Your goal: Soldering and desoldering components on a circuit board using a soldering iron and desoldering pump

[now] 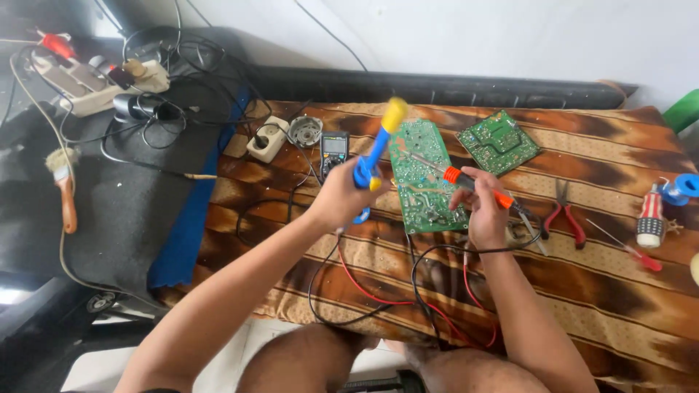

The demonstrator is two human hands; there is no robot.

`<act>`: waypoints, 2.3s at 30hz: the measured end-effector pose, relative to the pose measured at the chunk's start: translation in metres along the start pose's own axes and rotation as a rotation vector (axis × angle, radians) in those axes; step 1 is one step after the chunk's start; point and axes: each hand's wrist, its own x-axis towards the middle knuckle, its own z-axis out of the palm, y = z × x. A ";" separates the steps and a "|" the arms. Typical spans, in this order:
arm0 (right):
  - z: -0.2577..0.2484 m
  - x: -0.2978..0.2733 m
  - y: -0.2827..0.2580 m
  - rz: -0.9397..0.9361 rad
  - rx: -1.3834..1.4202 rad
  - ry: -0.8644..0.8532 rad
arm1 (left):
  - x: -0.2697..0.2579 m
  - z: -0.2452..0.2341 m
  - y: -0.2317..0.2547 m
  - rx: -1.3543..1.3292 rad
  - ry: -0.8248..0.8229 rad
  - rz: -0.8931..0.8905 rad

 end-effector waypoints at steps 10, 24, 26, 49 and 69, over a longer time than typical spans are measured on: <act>-0.012 -0.003 0.006 -0.079 -0.143 0.169 | 0.108 0.025 0.032 -0.504 0.572 -0.077; -0.026 -0.003 0.021 -0.109 -0.124 0.329 | 0.142 0.055 -0.039 -0.735 0.843 0.050; -0.022 -0.003 0.019 -0.115 -0.130 0.317 | 0.141 0.055 -0.040 -0.720 0.848 0.086; 0.020 -0.036 -0.028 -0.607 -1.224 -0.450 | 0.101 0.027 -0.018 -0.998 0.851 -0.048; 0.029 0.036 -0.022 -0.482 -0.643 -0.212 | 0.115 0.045 -0.061 -0.747 0.922 0.216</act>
